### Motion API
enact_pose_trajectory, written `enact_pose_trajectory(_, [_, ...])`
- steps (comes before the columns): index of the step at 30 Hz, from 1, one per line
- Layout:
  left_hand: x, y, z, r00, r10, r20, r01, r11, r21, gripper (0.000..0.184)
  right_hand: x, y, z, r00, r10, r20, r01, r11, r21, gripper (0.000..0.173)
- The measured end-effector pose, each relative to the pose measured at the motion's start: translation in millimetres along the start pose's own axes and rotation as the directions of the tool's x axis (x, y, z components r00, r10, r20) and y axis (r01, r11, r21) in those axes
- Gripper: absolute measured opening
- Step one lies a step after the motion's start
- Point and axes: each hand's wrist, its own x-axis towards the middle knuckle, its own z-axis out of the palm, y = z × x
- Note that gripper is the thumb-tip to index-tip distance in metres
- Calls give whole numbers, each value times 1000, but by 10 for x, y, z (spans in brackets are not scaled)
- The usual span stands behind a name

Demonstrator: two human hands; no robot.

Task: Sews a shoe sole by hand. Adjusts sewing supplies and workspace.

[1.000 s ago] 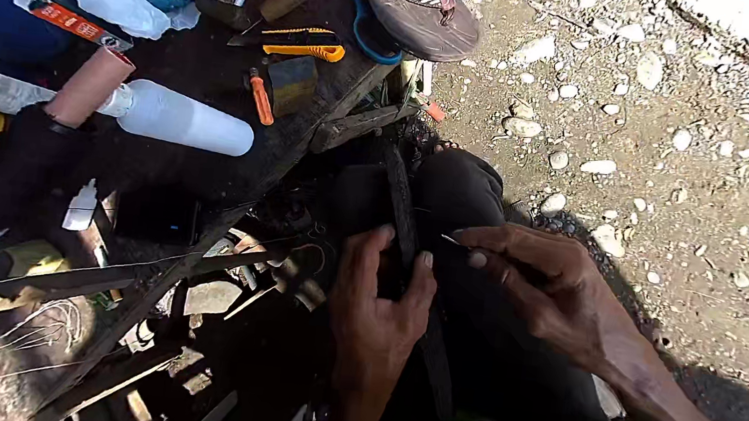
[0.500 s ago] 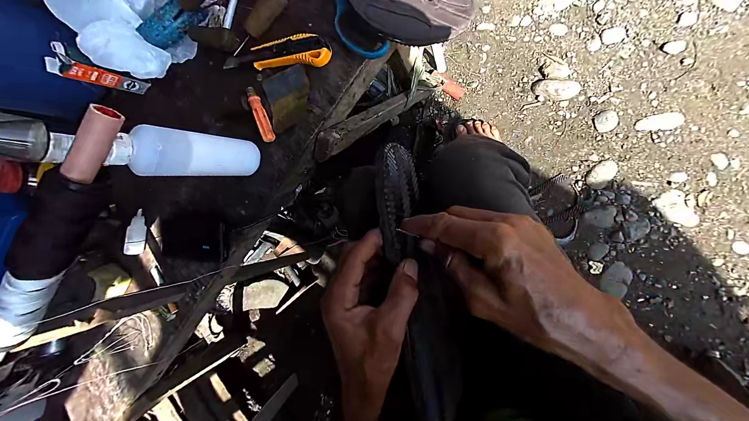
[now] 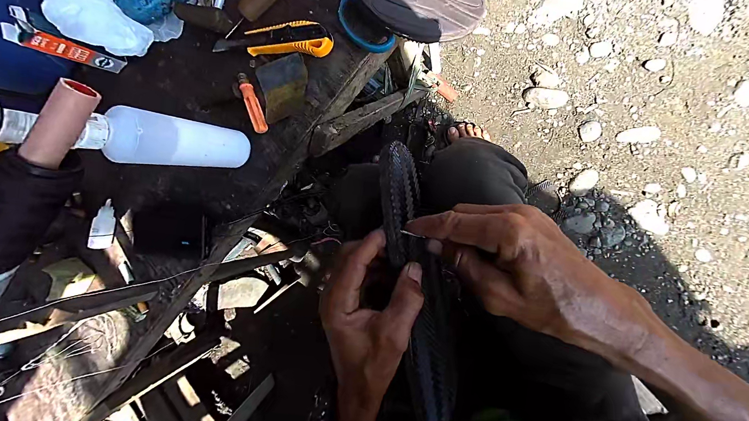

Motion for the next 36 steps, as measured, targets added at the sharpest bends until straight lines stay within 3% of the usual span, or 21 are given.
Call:
enact_pose_trajectory(7, [10, -77, 124, 994, 97, -59, -97, 995, 1, 34, 257, -105, -313, 977, 35, 211, -14, 995, -100, 27])
enact_pose_trajectory(13, [20, -102, 121, 992, 114, -51, -116, 993, -30, 34, 310, -82, -299, 974, 16, 228, 8, 995, -103, 25])
enact_pose_trajectory(15, [57, -70, 10, 997, 60, 43, -56, 995, -87, 33, 292, -32, -308, 973, -15, 229, 41, 993, -111, 26])
enact_pose_trajectory(19, [281, -22, -248, 953, -161, 256, 244, 910, -336, 21, 124, 13, -270, 991, -69, 113, 94, 967, -237, 29])
enact_pose_trajectory(22, [426, 71, -306, 909, -259, 328, 365, 873, -322, 15, 61, 68, -147, 994, -107, -4, 104, 973, -208, 27])
enact_pose_trajectory(26, [594, 173, -361, 828, -413, 380, 516, 827, -225, 8, 82, 80, -59, 985, -168, -42, 155, 965, -211, 25])
enact_pose_trajectory(31, [722, 250, -417, 770, -471, 431, 573, 807, -140, 6, 104, 74, -12, 984, -169, -63, 154, 968, -200, 25])
enact_pose_trajectory(36, [765, 248, -430, 754, -471, 459, 570, 816, -98, 4, 103, 80, 5, 985, -163, -57, 150, 972, -183, 25])
